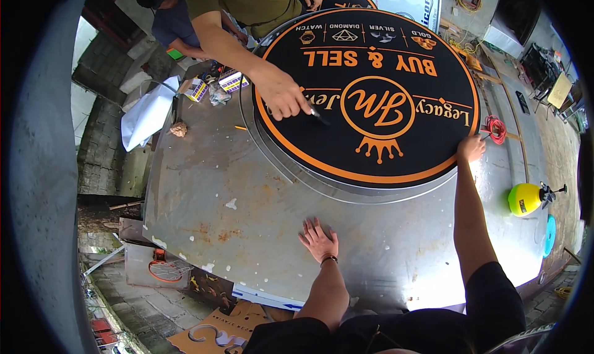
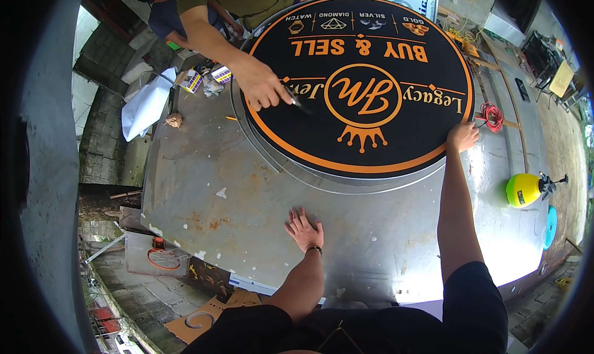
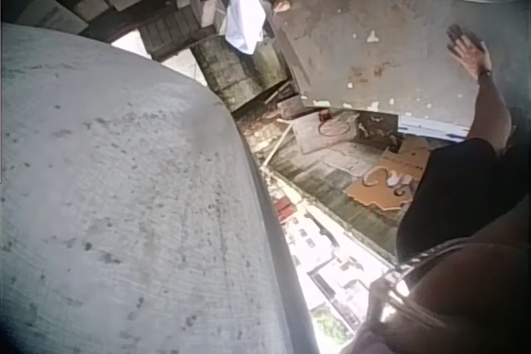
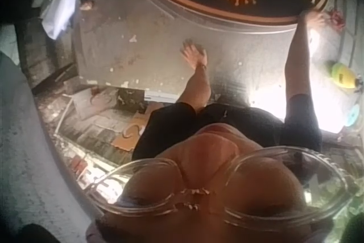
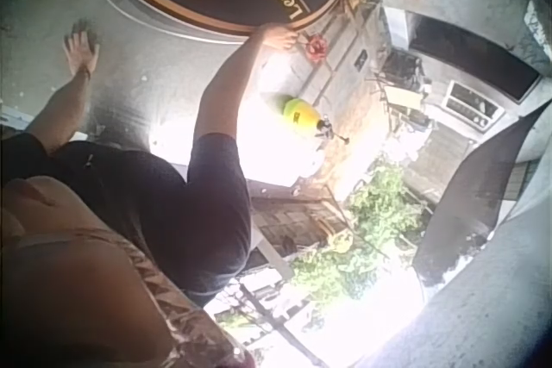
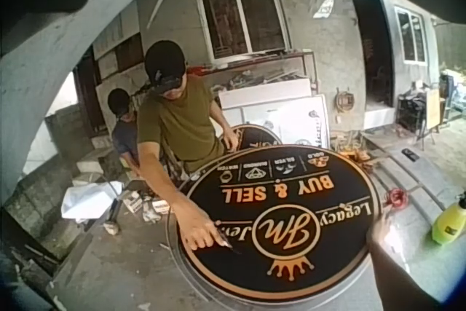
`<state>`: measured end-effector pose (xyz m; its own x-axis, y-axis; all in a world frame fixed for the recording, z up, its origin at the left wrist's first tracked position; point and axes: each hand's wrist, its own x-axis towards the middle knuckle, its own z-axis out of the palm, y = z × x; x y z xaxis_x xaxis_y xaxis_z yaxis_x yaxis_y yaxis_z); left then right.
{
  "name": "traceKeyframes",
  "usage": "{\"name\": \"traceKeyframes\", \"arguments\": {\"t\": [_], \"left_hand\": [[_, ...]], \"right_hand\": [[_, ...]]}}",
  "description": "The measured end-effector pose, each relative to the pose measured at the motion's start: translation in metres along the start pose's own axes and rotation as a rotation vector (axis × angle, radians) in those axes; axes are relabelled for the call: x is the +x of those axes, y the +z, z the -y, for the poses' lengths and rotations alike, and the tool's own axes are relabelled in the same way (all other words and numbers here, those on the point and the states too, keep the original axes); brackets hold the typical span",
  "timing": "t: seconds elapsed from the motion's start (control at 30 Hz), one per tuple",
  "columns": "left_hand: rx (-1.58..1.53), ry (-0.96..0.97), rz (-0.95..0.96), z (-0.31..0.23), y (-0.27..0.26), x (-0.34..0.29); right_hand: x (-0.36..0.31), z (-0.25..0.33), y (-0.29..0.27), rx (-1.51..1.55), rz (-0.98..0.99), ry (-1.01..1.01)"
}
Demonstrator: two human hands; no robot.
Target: Fitting and trimming a circular printed jewelry sign into its metal frame.
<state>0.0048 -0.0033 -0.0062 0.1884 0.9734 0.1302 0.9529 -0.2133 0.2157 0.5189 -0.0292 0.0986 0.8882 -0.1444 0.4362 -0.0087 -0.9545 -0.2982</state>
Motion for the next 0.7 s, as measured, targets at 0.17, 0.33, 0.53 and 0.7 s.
{"name": "traceKeyframes", "arguments": {"t": [0.17,0.33,0.53,0.7], "left_hand": [[-0.008,-0.009,0.004,0.0006,0.0013,0.0004],[-0.007,-0.016,0.031,0.0003,0.0005,0.0007],[-0.011,-0.013,0.039,0.0004,0.0001,0.0002],[-0.002,-0.018,0.04,-0.0003,-0.0001,-0.0003]], "right_hand": [[-0.0003,0.0013,-0.0007,-0.003,0.0,-0.002],[-0.0005,0.0009,-0.0006,0.005,-0.009,-0.002],[-0.0009,0.0006,-0.0015,0.017,-0.004,-0.003],[0.0,0.0007,-0.0021,0.017,0.021,0.011]]}}
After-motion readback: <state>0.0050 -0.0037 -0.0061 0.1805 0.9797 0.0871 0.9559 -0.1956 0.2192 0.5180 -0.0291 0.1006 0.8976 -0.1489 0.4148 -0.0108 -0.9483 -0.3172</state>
